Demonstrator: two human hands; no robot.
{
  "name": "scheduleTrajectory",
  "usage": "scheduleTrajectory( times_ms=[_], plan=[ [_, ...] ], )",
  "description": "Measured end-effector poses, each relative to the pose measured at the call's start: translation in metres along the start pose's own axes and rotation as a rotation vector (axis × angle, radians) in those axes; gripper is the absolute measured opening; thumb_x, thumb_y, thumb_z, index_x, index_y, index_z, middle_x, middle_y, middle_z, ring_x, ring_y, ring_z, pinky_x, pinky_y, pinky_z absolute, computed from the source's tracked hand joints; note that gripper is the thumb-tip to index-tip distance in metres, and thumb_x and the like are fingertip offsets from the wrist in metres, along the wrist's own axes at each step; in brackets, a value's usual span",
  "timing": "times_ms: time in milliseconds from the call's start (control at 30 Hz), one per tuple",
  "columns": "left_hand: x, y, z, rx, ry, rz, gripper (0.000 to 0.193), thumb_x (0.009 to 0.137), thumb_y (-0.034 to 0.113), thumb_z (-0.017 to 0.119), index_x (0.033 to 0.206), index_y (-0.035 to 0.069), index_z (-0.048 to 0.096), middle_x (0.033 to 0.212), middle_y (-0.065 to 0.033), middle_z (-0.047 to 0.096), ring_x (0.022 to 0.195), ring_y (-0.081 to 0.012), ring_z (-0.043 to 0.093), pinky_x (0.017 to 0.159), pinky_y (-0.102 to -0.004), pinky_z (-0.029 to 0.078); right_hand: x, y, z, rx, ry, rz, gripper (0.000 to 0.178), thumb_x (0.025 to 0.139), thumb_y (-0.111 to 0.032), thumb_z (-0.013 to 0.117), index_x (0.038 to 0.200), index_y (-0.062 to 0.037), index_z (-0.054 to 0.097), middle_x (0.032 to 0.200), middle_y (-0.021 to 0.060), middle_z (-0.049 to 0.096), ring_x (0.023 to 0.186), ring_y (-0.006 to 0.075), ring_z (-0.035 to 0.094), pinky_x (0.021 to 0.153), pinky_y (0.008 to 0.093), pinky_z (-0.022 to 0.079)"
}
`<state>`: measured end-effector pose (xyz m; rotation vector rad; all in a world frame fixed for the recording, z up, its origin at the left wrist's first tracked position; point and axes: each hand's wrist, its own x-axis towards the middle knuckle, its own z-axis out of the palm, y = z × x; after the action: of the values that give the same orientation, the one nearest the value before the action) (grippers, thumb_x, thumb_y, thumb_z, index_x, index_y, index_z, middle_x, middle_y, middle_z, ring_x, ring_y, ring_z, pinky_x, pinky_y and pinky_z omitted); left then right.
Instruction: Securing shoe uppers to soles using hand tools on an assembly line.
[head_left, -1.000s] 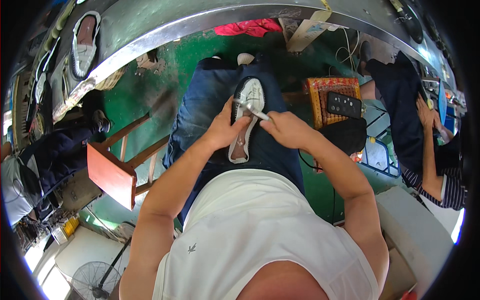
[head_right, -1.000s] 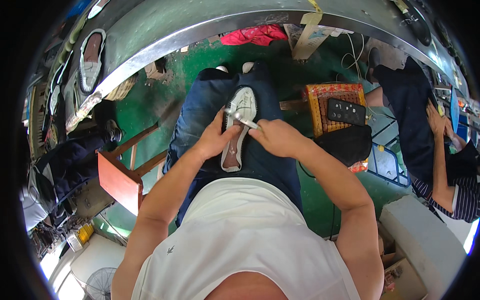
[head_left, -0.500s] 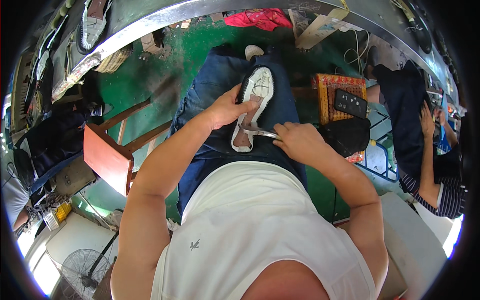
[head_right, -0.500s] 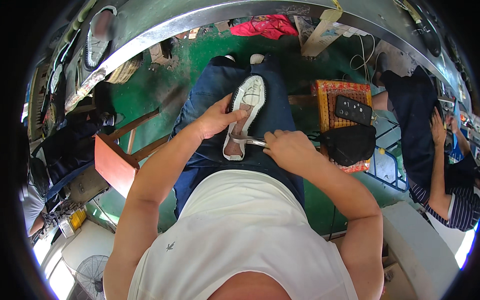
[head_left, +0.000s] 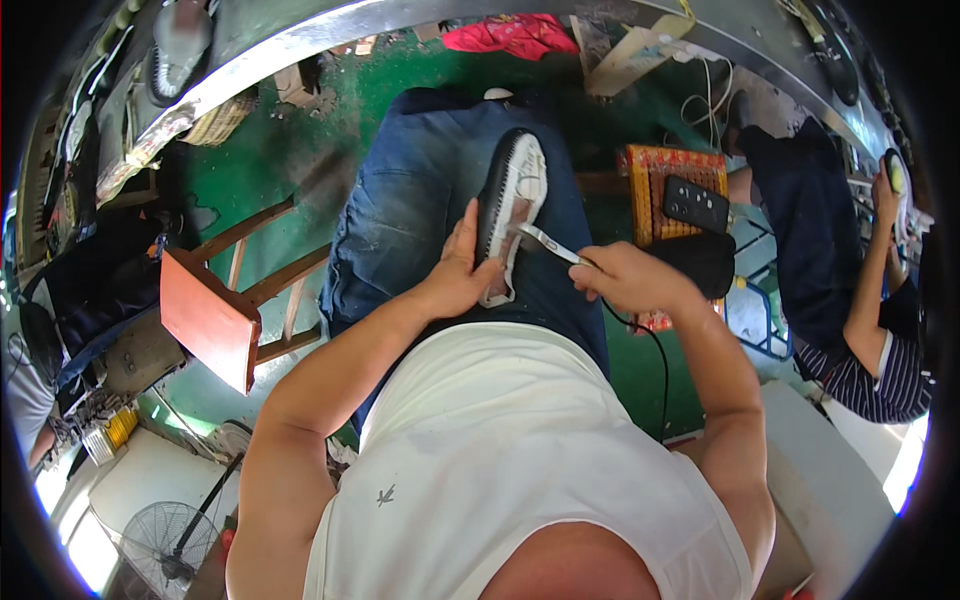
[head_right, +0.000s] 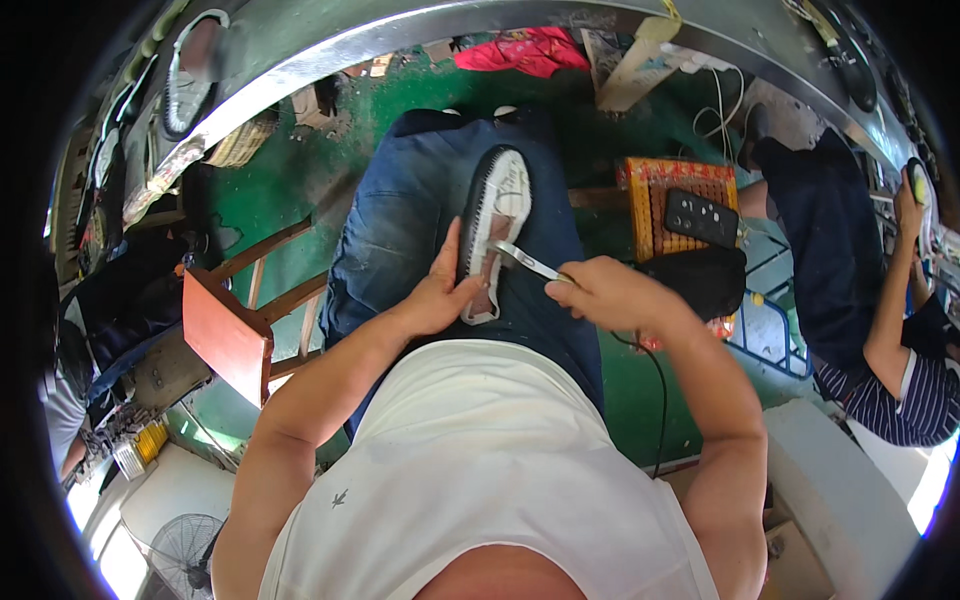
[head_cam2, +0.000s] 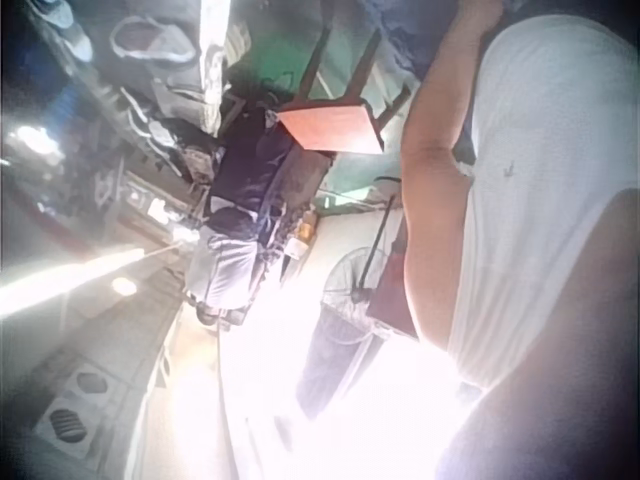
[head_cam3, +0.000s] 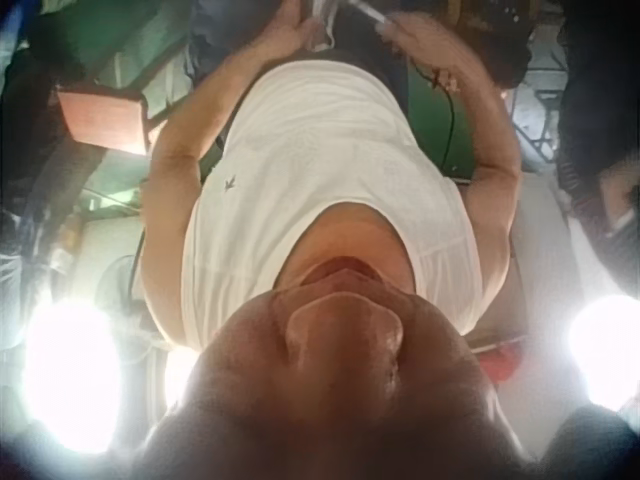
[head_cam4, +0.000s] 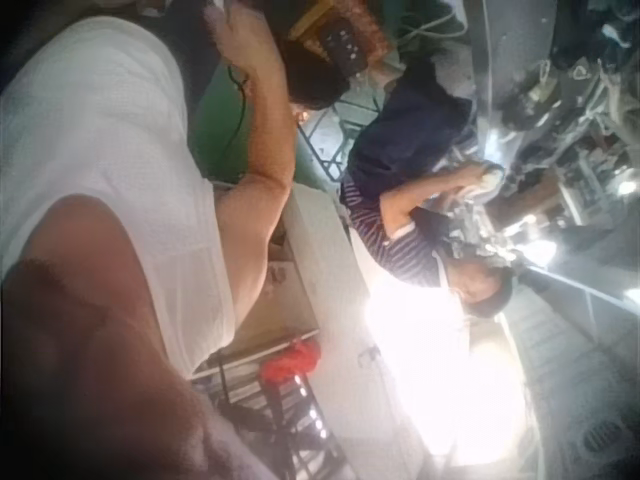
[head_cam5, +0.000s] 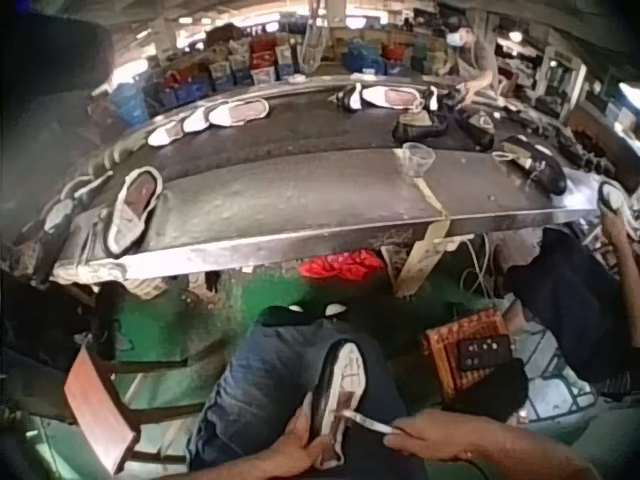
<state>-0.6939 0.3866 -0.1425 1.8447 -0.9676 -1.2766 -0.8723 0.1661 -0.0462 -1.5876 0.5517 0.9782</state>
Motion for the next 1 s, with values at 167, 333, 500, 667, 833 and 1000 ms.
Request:
scheduleTrajectory(
  times_ms=[167, 333, 500, 667, 833, 1000],
  plan=[
    [0.004, -0.008, 0.004, 0.014, 0.044, 0.067, 0.094, 0.094, 0.020, 0.066, 0.160, 0.000, 0.002, 0.160, -0.0273, 0.026, 0.148, -0.0349, 0.030, 0.121, -0.0386, 0.025, 0.041, 0.021, 0.032, -0.364, 0.543, -0.419, 0.035, 0.101, -0.034, 0.053, 0.092, -0.0005, 0.055, 0.087, 0.0266, 0.064, 0.084, 0.0479, 0.062, 0.075, 0.0551, 0.048],
    [-0.027, 0.041, -0.053, -1.098, -0.076, -0.192, 0.066, 0.100, 0.014, 0.061, 0.158, 0.005, 0.031, 0.147, -0.0105, 0.051, 0.130, -0.0199, 0.052, 0.110, -0.0344, 0.041, 0.037, 0.050, 0.027, 0.103, 0.628, -0.470, 0.035, 0.106, -0.030, 0.046, 0.096, -0.0003, 0.062, 0.079, 0.0166, 0.067, 0.074, 0.0327, 0.069, 0.071, 0.0406, 0.053],
    [-0.028, 0.147, -0.163, -0.933, 0.115, 0.131, 0.076, 0.090, 0.018, 0.067, 0.157, 0.001, 0.033, 0.146, -0.0134, 0.053, 0.127, -0.0230, 0.056, 0.108, -0.0349, 0.043, 0.055, 0.054, 0.022, 0.187, 0.597, -0.412, 0.040, 0.107, -0.033, 0.044, 0.095, 0.0004, 0.063, 0.075, 0.0117, 0.068, 0.071, 0.0245, 0.069, 0.069, 0.0359, 0.054],
    [0.127, 0.251, -0.315, -0.391, 0.300, 0.310, 0.061, 0.093, 0.013, 0.062, 0.149, 0.000, 0.043, 0.114, -0.0141, 0.069, 0.088, -0.0194, 0.070, 0.074, -0.0328, 0.058, 0.065, 0.048, -0.003, 0.182, 0.503, -0.395, 0.044, 0.107, -0.037, 0.044, 0.093, 0.0000, 0.063, 0.074, 0.0113, 0.069, 0.069, 0.0231, 0.070, 0.068, 0.0349, 0.054],
    [0.296, 0.290, -0.393, 1.007, 0.742, 0.088, 0.041, 0.092, 0.033, 0.065, 0.129, 0.015, 0.064, 0.123, -0.0104, 0.070, 0.105, -0.0316, 0.069, 0.086, -0.0432, 0.055, 0.072, 0.050, -0.016, 0.311, 0.453, -0.338, 0.047, 0.108, -0.040, 0.042, 0.095, -0.0004, 0.064, 0.074, 0.0098, 0.070, 0.068, 0.0193, 0.070, 0.065, 0.0334, 0.055],
    [0.354, 0.253, -0.385, 1.718, 0.575, -0.045, 0.046, 0.098, 0.025, 0.053, 0.142, 0.015, 0.049, 0.143, -0.0157, 0.057, 0.129, -0.0332, 0.056, 0.102, -0.0516, 0.047, 0.068, 0.049, -0.031, 0.437, 0.415, -0.260, 0.047, 0.108, -0.039, 0.042, 0.102, 0.0021, 0.063, 0.081, 0.0100, 0.071, 0.071, 0.0175, 0.070, 0.066, 0.0312, 0.055]
  ],
)
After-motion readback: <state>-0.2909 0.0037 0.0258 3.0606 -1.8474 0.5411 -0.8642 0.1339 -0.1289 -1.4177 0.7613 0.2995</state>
